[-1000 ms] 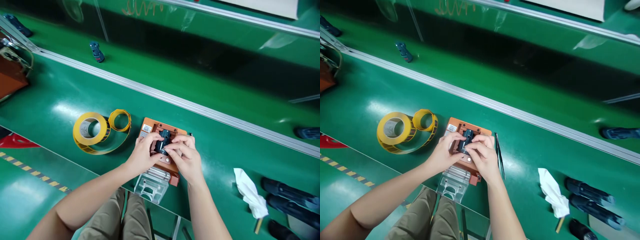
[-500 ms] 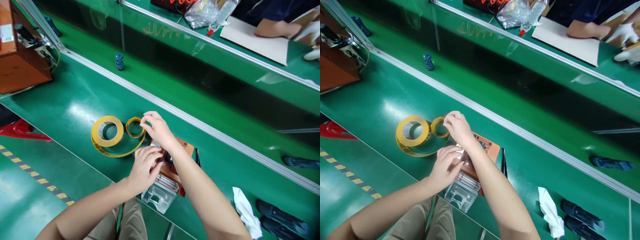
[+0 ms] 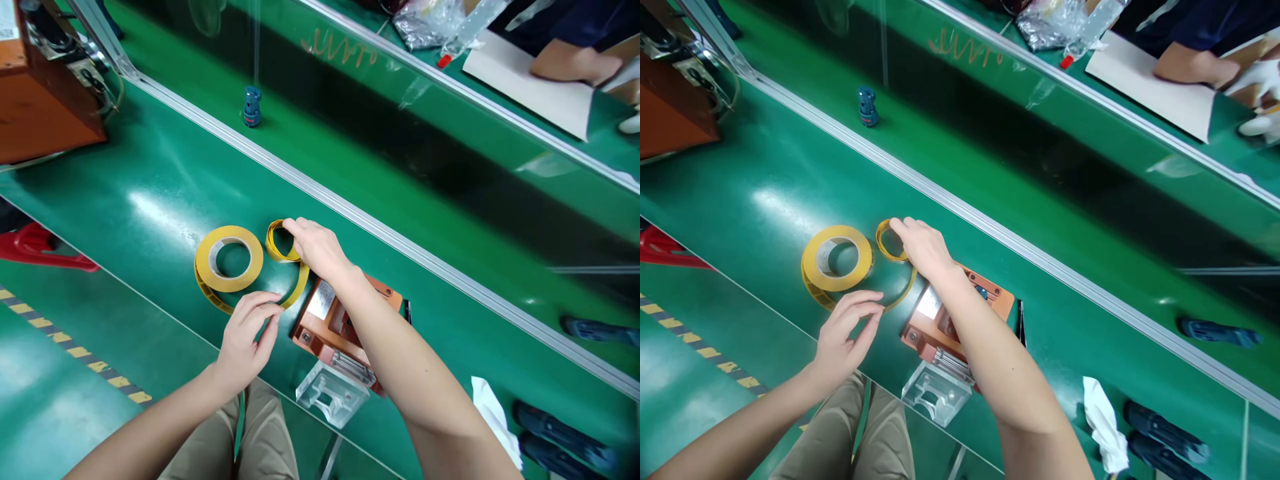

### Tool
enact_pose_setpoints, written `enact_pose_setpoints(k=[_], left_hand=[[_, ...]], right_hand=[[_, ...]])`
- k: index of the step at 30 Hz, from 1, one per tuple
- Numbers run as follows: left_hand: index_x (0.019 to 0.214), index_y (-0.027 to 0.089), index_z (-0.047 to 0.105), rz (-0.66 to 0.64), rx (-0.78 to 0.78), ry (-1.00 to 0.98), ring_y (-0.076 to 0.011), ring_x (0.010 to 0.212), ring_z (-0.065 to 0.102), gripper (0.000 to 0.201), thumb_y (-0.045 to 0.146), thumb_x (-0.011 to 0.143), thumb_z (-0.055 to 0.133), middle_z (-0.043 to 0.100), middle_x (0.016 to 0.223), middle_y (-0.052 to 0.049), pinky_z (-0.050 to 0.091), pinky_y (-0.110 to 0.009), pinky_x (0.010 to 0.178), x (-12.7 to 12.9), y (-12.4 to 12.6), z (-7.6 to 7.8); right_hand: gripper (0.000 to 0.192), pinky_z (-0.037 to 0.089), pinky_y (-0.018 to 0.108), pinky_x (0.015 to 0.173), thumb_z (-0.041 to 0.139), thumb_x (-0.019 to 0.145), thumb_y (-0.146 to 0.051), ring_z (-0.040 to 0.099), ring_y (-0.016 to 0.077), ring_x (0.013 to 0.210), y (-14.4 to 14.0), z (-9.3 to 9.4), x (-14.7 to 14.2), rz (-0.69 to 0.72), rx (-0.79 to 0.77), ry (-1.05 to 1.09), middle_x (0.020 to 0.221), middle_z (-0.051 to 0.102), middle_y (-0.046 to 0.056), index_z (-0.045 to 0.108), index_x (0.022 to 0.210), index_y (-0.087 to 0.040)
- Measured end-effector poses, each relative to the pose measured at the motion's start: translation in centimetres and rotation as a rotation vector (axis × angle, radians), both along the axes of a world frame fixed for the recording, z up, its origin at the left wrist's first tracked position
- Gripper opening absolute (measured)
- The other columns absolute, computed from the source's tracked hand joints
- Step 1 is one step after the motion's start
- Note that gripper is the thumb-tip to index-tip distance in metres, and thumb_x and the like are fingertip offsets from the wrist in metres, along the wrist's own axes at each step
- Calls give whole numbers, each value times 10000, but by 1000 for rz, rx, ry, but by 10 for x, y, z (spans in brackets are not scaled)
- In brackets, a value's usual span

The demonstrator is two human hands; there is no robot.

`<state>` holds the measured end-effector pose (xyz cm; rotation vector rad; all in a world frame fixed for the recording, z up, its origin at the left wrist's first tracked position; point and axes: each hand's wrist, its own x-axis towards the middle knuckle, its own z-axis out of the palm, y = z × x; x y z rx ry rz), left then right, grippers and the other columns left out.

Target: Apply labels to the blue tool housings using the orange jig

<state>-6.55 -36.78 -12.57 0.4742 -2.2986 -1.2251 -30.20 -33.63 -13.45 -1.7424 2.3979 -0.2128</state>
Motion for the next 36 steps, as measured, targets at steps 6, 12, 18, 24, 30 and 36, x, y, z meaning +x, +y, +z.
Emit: enact_pose_setpoints(k=[6, 12, 18, 24, 30, 36], left_hand=[[1090, 235, 633, -53, -30, -46, -195, 1094, 640, 247, 66, 921, 569, 668, 1163, -73, 537, -376, 952, -10, -1, 2], [1134, 249, 628, -128, -52, -78, -197, 1087, 646, 276, 84, 917, 585, 675, 1145, -61, 516, -382, 992, -15, 11, 10], [1073, 262, 583, -337, 153, -336, -230, 1038, 652, 181, 221, 904, 635, 644, 1076, -73, 563, -380, 874, 32, 50, 3], [1086, 280, 647, -590, 732, -577, -248, 1041, 676, 182, 382, 941, 608, 679, 1082, -79, 563, -427, 919, 45, 69, 13], [1396, 291, 524, -506, 1206, -410, -294, 1055, 691, 489, 538, 975, 495, 681, 1213, -152, 607, -421, 777, -17, 60, 47], [1290, 214, 586, -305, 1074, -587, -244, 870, 727, 432, 408, 910, 654, 738, 1034, -120, 598, -387, 711, -75, 65, 42]], right_hand=[[790, 409, 285, 669, 415, 879, -8, 551, 178, 738, 5, -4, 0, -63, -22, -107, 935, 602, 20, 285, 1546, -410], [750, 508, 358, 779, 633, 933, -349, 583, 224, 885, 48, 30, -8, -233, -158, -262, 1072, 577, 55, 253, 1578, -390], [356, 526, 387, 873, 534, 984, -406, 638, 211, 907, 184, 20, -7, -768, -561, -284, 991, 694, 62, 637, 1271, -224], [295, 526, 361, 787, 536, 979, -410, 656, 198, 832, 276, -24, 61, -1079, -606, -421, 942, 715, 67, 721, 1078, -202], [431, 452, 535, 953, 551, 943, -458, 551, 310, 1110, 300, -52, 92, -1120, -541, -74, 1138, 588, 144, 629, 1290, -212], [491, 422, 570, 877, 533, 928, -519, 506, 351, 1011, 307, -82, 82, -1198, -393, 56, 1072, 571, 182, 652, 1231, -152]])
